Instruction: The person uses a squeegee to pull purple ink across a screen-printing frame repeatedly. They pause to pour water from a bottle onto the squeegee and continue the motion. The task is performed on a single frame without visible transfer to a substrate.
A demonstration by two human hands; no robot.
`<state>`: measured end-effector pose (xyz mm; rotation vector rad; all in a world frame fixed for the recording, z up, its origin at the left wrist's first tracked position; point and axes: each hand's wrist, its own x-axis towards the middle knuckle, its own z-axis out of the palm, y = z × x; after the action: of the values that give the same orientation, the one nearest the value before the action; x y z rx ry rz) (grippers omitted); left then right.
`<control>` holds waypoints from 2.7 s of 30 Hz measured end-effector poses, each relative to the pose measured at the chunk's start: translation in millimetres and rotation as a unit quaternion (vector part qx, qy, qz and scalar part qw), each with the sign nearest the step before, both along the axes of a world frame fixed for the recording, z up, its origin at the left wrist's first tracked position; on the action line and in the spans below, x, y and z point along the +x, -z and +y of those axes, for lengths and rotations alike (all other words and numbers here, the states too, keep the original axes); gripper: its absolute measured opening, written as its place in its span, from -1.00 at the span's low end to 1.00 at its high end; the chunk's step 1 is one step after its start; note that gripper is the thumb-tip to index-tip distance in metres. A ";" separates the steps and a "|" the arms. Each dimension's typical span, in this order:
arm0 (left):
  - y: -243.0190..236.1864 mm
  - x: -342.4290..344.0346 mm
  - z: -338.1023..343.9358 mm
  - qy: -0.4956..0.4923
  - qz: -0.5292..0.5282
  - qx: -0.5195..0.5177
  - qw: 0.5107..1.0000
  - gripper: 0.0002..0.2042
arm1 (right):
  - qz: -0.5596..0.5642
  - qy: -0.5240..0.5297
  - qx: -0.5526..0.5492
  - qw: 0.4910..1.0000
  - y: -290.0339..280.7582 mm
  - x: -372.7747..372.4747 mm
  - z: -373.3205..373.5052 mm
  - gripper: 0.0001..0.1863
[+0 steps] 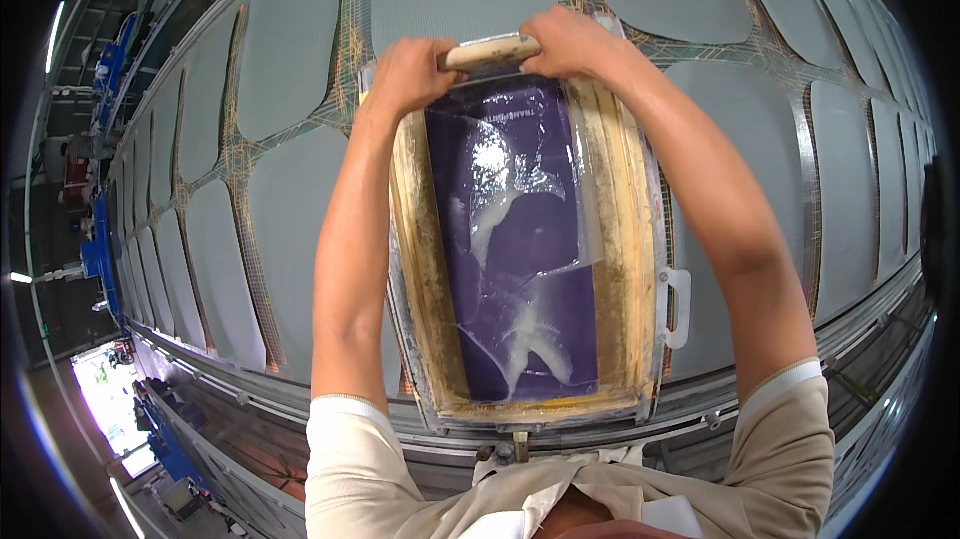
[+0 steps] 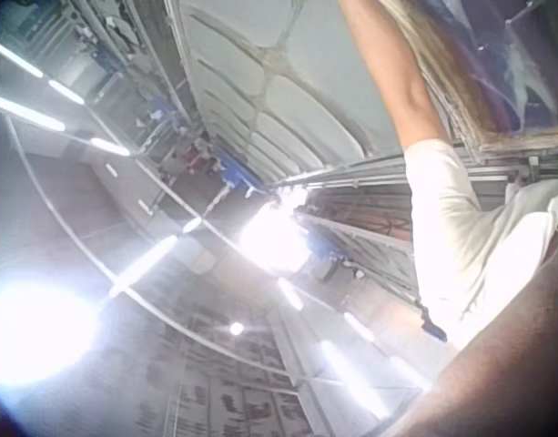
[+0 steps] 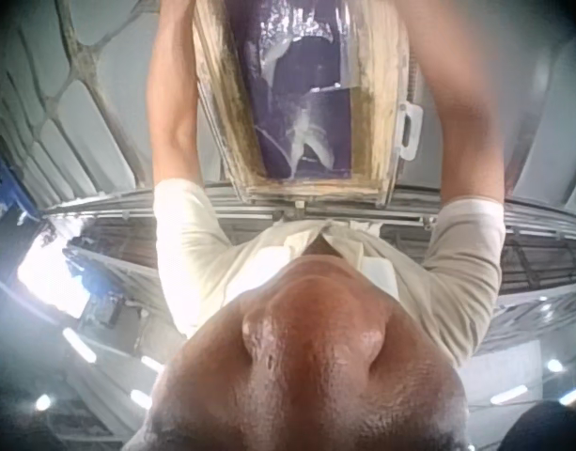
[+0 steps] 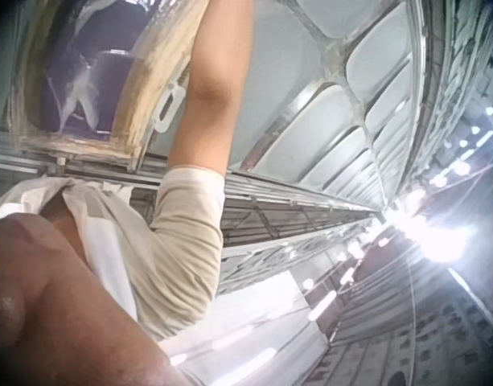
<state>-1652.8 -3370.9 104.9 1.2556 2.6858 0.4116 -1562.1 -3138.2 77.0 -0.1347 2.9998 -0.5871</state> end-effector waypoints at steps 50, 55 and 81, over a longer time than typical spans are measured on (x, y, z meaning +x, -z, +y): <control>22.0 1.2 -15.4 0.008 0.032 0.024 0.999 -0.70 | -0.021 -0.011 -0.015 1.000 1.2 -0.3 7.9 -0.57; 25.1 15.6 -17.0 -0.010 0.027 0.051 0.998 -0.71 | 0.024 -0.029 -0.009 0.999 15.2 9.0 5.0 -0.59; 27.0 410.8 -201.7 0.025 0.060 0.032 0.997 -0.71 | 0.112 0.476 -0.056 0.870 47.2 358.6 -57.1 -0.46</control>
<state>-1242.0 -3572.5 77.9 1.4041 2.7538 0.4337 -1203.5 -3195.3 29.8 1.4281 3.0600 -0.8345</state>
